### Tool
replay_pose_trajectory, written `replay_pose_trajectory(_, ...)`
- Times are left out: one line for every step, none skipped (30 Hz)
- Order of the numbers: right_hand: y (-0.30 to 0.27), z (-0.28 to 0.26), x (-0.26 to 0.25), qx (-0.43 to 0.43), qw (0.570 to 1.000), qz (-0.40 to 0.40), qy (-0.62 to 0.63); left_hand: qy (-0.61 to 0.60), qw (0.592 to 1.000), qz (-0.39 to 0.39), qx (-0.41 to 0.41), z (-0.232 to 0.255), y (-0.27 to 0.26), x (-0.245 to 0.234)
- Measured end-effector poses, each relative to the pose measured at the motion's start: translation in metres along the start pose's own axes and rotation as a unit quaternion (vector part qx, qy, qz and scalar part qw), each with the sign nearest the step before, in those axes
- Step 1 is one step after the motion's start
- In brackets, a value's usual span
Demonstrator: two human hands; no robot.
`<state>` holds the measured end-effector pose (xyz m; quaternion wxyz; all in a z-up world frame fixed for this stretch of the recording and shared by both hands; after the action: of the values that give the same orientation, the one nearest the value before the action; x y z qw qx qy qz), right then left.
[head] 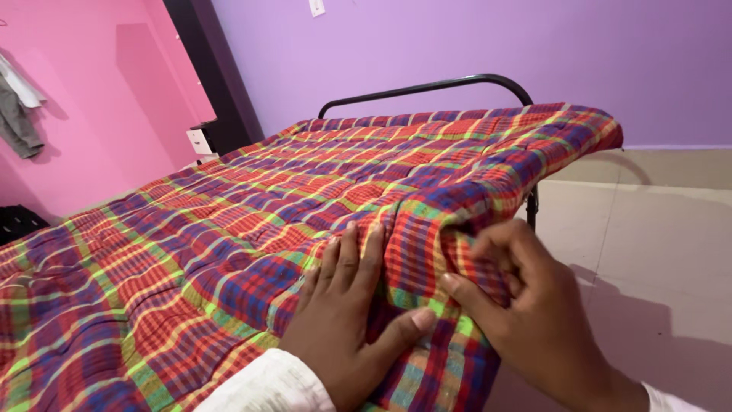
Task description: The person folds a multicolored plaid bed sheet on a metal bed frame. They carefully align the edges and fold the fabric over itself multiple times to create a neat, compact stack.
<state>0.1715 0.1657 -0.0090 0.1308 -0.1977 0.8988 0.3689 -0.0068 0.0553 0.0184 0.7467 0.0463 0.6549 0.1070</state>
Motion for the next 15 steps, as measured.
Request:
replay_pose_trajectory(0.001, -0.001, 0.002, 0.000, 1.000, -0.009, 0.022, 0.013, 1.000, -0.008, -0.002, 0.002, 0.000, 0.002)
replay_pose_trajectory(0.003, -0.002, 0.006, -0.001, 0.999, -0.017, 0.044, 0.025, 1.000, -0.016, -0.004, 0.004, -0.001, 0.004)
replay_pose_trajectory(0.006, -0.004, 0.009, -0.003, 0.997, -0.025, 0.068, 0.025, 0.999, -0.024, -0.022, 0.003, 0.000, 0.005)
replay_pose_trajectory(0.005, -0.015, 0.004, -0.049, 0.998, 0.003, 0.027, 0.025, 0.998, -0.033, -0.040, 0.003, 0.000, 0.005)
replay_pose_trajectory(0.005, -0.027, -0.001, -0.096, 0.995, 0.032, -0.012, 0.033, 0.998, -0.032, -0.035, 0.005, 0.000, 0.004)
replay_pose_trajectory(0.002, -0.039, -0.005, -0.142, 0.987, 0.061, -0.050, 0.041, 0.998, -0.031, -0.030, 0.007, 0.001, 0.004)
replay_pose_trajectory(0.000, -0.049, -0.009, -0.168, 0.981, 0.069, -0.065, 0.046, 0.998, -0.033, -0.032, 0.007, 0.001, 0.003)
replay_pose_trajectory(-0.004, -0.057, -0.014, -0.194, 0.975, 0.078, -0.079, 0.050, 0.998, -0.036, -0.034, 0.008, 0.002, 0.003)
replay_pose_trajectory(-0.007, -0.065, -0.016, -0.219, 0.967, 0.086, -0.094, 0.051, 0.997, -0.043, -0.042, 0.006, 0.002, 0.005)
replay_pose_trajectory(-0.011, -0.071, -0.011, -0.252, 0.963, 0.060, -0.071, 0.049, 0.997, -0.044, -0.042, 0.006, 0.002, 0.006)
replay_pose_trajectory(-0.019, -0.078, -0.003, -0.284, 0.957, 0.034, -0.047, 0.048, 0.997, -0.045, -0.043, 0.005, 0.001, 0.007)
replay_pose_trajectory(-0.025, -0.083, 0.004, -0.315, 0.949, 0.007, -0.022, 0.044, 0.998, -0.040, -0.036, 0.006, 0.001, 0.007)
replay_pose_trajectory(-0.030, -0.090, 0.018, -0.370, 0.927, -0.035, -0.052, 0.042, 0.998, -0.034, -0.027, 0.005, 0.002, 0.006)
replay_pose_trajectory(-0.035, -0.095, 0.034, -0.423, 0.899, -0.077, -0.082, 0.030, 0.998, -0.045, -0.019, 0.002, 0.003, 0.006)
replay_pose_trajectory(-0.041, -0.097, 0.048, -0.472, 0.866, -0.120, -0.112, 0.017, 0.998, -0.057, -0.012, -0.002, 0.003, 0.006)
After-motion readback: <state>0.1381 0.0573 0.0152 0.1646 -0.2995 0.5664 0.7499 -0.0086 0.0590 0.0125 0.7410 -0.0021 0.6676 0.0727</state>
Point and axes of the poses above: each hand's wrist, its own y-axis towards the middle knuckle, its own x-axis out of the palm, z = x × y, the point moved 7 cm from there along y, towards the middle knuckle, and after that the axes turned 15 degrees about -z, right-handed, at the moved point
